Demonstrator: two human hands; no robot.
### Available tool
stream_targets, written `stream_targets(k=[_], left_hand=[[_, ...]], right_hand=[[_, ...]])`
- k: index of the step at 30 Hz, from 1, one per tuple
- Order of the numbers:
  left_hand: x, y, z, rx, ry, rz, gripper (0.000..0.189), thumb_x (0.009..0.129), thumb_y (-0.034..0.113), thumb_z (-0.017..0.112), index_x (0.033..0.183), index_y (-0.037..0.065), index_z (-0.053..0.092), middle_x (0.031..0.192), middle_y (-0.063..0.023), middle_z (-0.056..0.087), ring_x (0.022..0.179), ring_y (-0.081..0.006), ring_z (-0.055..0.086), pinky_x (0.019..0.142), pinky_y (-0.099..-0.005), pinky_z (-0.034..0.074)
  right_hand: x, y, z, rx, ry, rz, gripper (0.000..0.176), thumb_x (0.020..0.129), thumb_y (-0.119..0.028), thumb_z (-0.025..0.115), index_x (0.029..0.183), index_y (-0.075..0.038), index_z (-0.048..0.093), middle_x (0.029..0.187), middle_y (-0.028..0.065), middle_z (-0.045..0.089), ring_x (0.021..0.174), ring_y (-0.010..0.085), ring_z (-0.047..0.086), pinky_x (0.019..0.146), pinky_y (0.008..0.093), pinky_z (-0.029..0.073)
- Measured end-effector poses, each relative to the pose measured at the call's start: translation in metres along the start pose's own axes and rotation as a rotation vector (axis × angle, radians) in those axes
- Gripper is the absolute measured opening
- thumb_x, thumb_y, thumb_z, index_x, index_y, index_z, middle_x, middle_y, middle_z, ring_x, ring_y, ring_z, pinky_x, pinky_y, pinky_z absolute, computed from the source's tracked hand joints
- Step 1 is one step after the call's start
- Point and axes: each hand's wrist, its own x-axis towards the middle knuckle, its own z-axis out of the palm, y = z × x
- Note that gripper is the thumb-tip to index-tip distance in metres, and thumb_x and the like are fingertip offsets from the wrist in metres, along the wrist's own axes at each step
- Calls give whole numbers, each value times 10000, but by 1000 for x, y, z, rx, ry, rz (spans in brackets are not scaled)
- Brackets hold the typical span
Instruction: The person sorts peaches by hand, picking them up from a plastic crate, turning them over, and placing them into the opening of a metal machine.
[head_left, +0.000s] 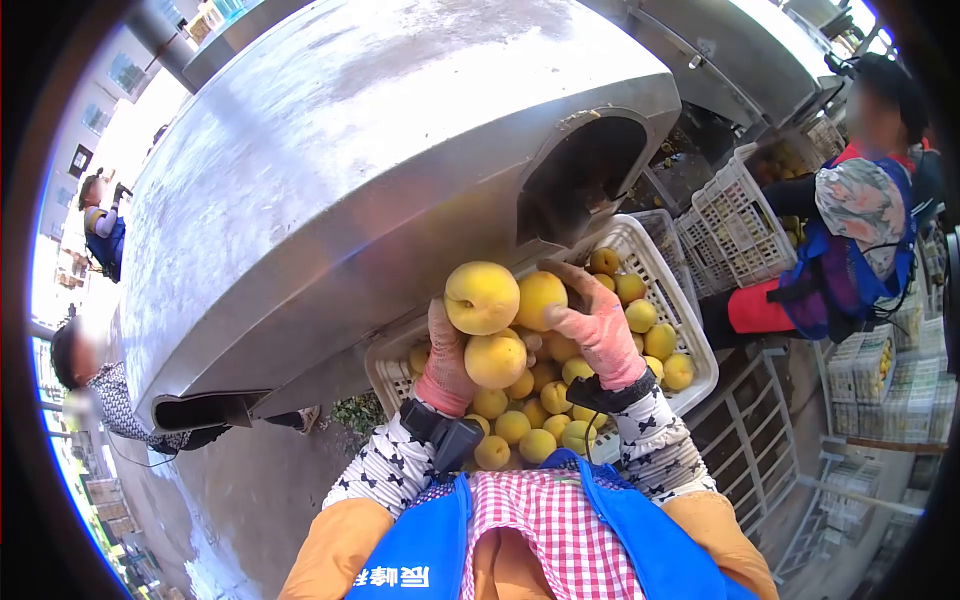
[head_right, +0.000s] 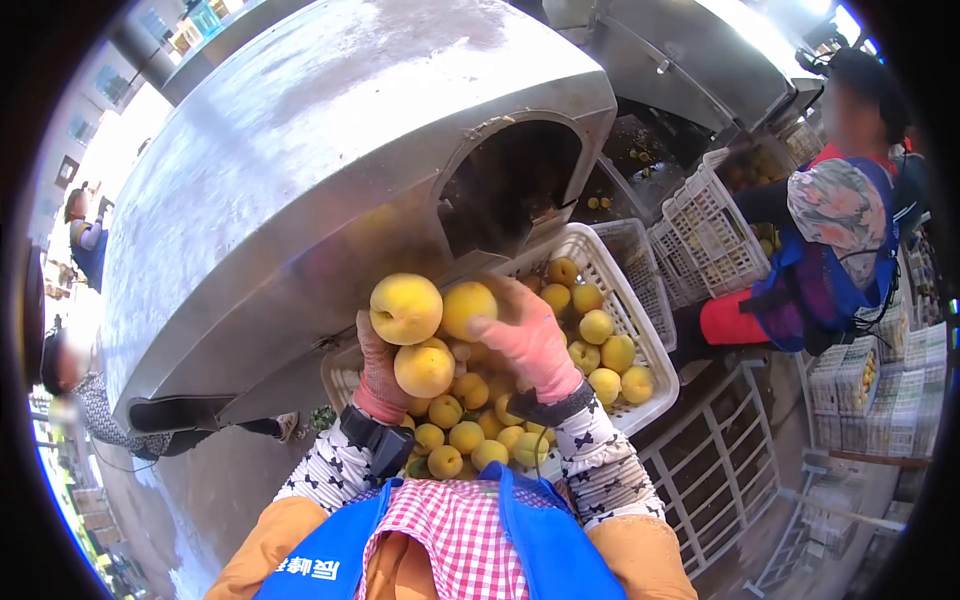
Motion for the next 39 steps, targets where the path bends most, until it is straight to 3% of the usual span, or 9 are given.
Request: stream_targets(k=[2, 7, 10, 12, 15, 28, 32, 34, 39], left_hand=[[2, 0, -7, -52, -115, 9, 1126, 710, 967, 343, 1345, 51, 502, 1097, -177, 667, 911, -289, 683, 761, -389, 590], [3, 10, 14, -185, 119, 90, 1086, 773, 933, 305, 1323, 21, 515, 1071, -197, 672, 944, -277, 679, 799, -388, 594], [5, 10, 15, -401, -153, 38, 1064, 778, 927, 315, 1315, 33, 524, 1106, -191, 662, 962, -278, 678, 814, -381, 594], [2, 11, 19, -115, -35, 21, 942, 807, 876, 399, 1337, 104, 506, 1220, -148, 617, 961, -312, 679, 773, -451, 613], [11, 5, 25, -224, 134, 43, 924, 823, 868, 380, 1344, 115, 503, 1222, -145, 614, 981, -311, 676, 775, -471, 612], [7, -13, -5, -109, 134, -23, 861, 829, 814, 487, 1295, 92, 543, 1009, -120, 676, 815, -270, 689, 731, -401, 599], [5, -11, -5, -48, 209, -56, 827, 873, 771, 477, 1283, 55, 540, 987, -111, 670, 839, -242, 683, 740, -384, 597], [7, -2, 6, 8, 159, -41, 818, 895, 755, 460, 1321, 60, 522, 1090, -107, 658, 940, -223, 677, 813, -359, 585], [21, 6, 29, -3, 20, -43, 833, 928, 727, 434, 1392, 36, 472, 1300, -111, 570, 1172, -193, 575, 1010, -312, 481]], right_hand=[[-2, -9, -5, 462, -66, 37, 927, 783, -423, 757, 1466, 64, 361, 1336, 146, 551, 1243, 266, 526, 1098, 371, 367], [-6, -24, -18, -512, -142, -274, 844, 759, -306, 794, 1441, 27, 426, 1311, 148, 572, 1213, 248, 554, 1075, 371, 402], [-6, -44, -21, -663, -33, -249, 812, 743, -293, 801, 1422, 5, 470, 1296, 159, 571, 1201, 243, 560, 1058, 364, 418], [-3, -40, -10, 40, 81, -116, 745, 760, -294, 788, 1386, 4, 518, 1263, 152, 596, 1173, 219, 572, 1018, 342, 444], [7, -32, -15, -682, 29, -414, 708, 732, -237, 790, 1343, 25, 545, 1220, 177, 615, 1131, 281, 607, 994, 365, 469], [89, 19, -13, -1141, 649, -427, 693, 801, -322, 765, 1330, 47, 512, 1228, 260, 588, 1132, 432, 571, 930, 458, 501], [127, 16, -14, -1293, 411, -239, 648, 831, -283, 743, 1337, 44, 502, 1283, 289, 544, 1161, 446, 536, 990, 463, 455], [110, -10, -27, -829, 442, -555, 705, 813, -303, 759, 1366, 35, 483, 1300, 282, 536, 1157, 440, 539, 1020, 442, 440], [27, -21, 7, -646, 111, -402, 816, 695, -296, 843, 1387, -33, 498, 1270, 239, 547, 1166, 390, 564, 996, 424, 475]])
